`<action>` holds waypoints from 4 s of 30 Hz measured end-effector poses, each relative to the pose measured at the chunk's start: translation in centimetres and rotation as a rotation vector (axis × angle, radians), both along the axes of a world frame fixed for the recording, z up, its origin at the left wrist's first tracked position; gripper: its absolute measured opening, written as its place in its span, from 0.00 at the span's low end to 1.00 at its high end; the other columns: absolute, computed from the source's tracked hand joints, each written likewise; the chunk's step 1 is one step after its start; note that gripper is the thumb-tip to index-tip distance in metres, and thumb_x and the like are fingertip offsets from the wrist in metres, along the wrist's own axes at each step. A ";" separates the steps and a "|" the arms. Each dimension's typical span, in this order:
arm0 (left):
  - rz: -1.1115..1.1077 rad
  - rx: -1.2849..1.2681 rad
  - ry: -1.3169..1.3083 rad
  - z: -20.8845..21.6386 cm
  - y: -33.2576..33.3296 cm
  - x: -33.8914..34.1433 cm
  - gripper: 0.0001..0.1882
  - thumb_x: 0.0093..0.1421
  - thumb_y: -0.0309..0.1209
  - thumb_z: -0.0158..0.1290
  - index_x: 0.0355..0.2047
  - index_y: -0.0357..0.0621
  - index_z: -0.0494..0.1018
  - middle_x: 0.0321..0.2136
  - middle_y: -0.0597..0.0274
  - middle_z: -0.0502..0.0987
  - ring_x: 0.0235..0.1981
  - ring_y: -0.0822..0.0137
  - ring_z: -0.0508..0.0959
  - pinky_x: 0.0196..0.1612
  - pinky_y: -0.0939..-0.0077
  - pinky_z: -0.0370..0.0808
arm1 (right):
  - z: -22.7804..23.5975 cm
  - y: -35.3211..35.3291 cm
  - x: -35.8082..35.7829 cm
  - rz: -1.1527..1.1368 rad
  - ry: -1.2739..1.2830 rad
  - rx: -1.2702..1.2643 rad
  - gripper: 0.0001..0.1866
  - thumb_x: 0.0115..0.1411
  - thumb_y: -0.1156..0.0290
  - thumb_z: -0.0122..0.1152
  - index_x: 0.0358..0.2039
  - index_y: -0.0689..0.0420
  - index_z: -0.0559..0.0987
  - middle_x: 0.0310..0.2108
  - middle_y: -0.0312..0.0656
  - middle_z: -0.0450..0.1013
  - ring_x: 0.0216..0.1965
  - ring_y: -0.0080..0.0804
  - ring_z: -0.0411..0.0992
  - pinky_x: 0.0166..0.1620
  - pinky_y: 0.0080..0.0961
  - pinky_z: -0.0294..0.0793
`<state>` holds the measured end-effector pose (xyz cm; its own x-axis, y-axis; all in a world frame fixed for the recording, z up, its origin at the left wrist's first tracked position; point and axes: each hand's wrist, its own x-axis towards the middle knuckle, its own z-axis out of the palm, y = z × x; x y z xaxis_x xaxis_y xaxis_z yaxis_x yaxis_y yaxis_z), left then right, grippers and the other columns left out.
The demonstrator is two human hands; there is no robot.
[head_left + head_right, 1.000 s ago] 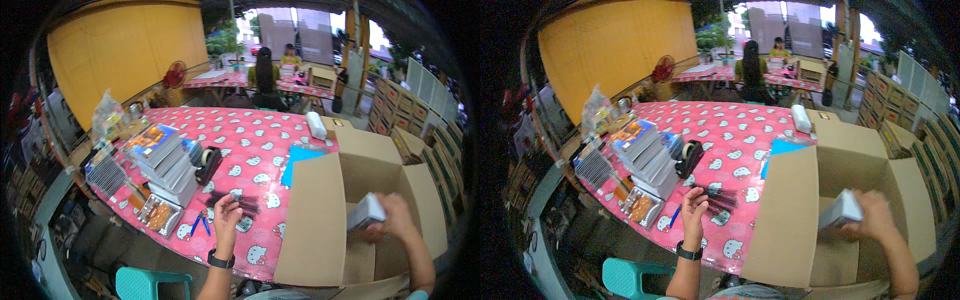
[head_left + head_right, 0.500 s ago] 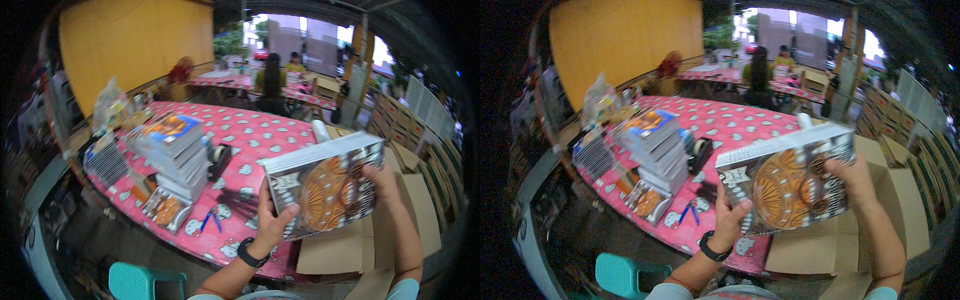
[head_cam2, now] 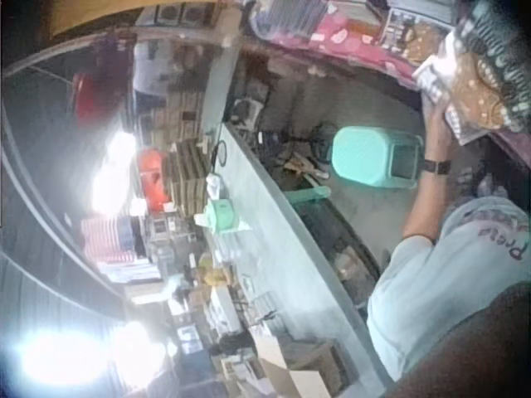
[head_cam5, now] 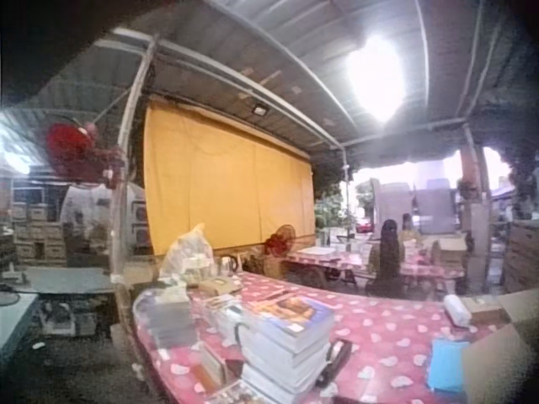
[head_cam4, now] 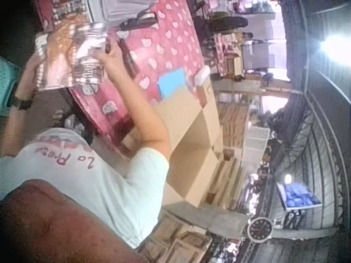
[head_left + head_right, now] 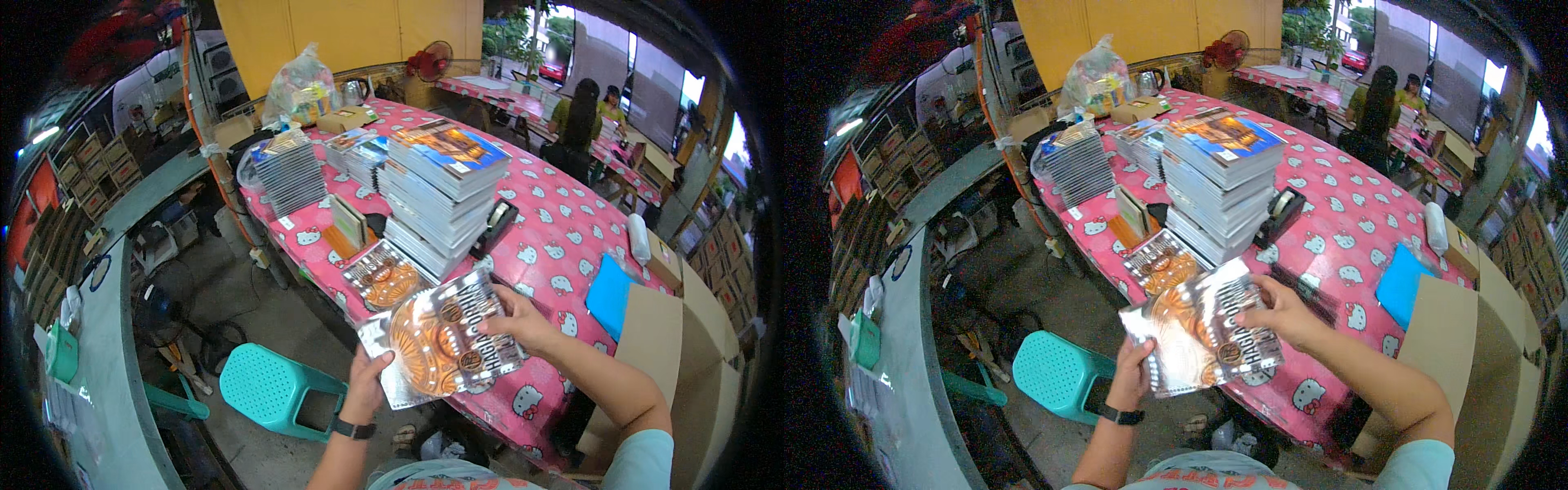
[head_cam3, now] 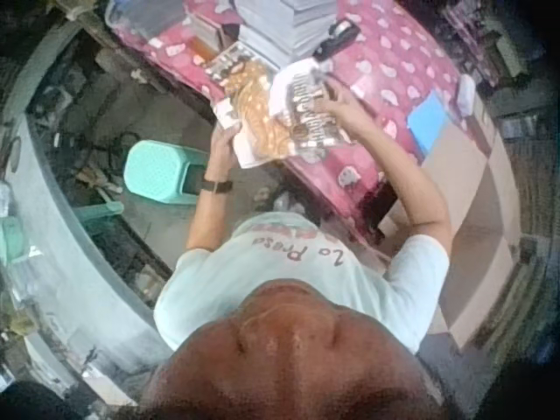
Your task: The person organizes and packs notebooks into a cardboard box by hand. The person removes notebooks from a stack on a table, places them into a cardboard box, and luego takes other notebooks, aligns their spines, and prepares them for further processing.
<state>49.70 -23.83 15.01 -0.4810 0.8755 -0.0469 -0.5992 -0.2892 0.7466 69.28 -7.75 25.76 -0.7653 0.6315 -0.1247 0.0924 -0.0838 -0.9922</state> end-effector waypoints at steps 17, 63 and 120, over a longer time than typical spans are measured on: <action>0.036 0.092 -0.271 -2.1 5.9 -6.7 0.22 0.55 0.35 0.52 0.46 0.33 0.64 0.41 0.56 0.72 0.42 0.63 0.74 0.46 0.68 0.72 | 14.8 1.6 -3.7 0.021 -0.240 1.173 0.33 0.48 0.62 0.63 0.54 0.56 0.63 0.54 0.43 0.62 0.52 0.34 0.61 0.54 0.34 0.58; -0.248 0.715 1.209 7.7 23.9 -10.2 0.12 0.46 0.20 0.50 0.33 0.41 0.69 0.44 0.51 0.65 0.47 0.56 0.66 0.49 0.66 0.63 | 5.1 -27.7 12.5 -2.003 -1.799 0.589 0.18 0.41 0.74 0.65 0.34 0.60 0.73 0.28 0.52 0.72 0.31 0.52 0.69 0.34 0.36 0.67; 0.059 -0.133 0.957 -8.8 31.5 -43.7 0.16 0.57 0.31 0.45 0.43 0.33 0.64 0.42 0.52 0.67 0.45 0.62 0.67 0.50 0.70 0.62 | -32.0 9.0 -26.4 -0.235 -0.770 0.041 0.22 0.58 0.57 0.47 0.47 0.59 0.71 0.43 0.45 0.72 0.46 0.43 0.69 0.49 0.36 0.66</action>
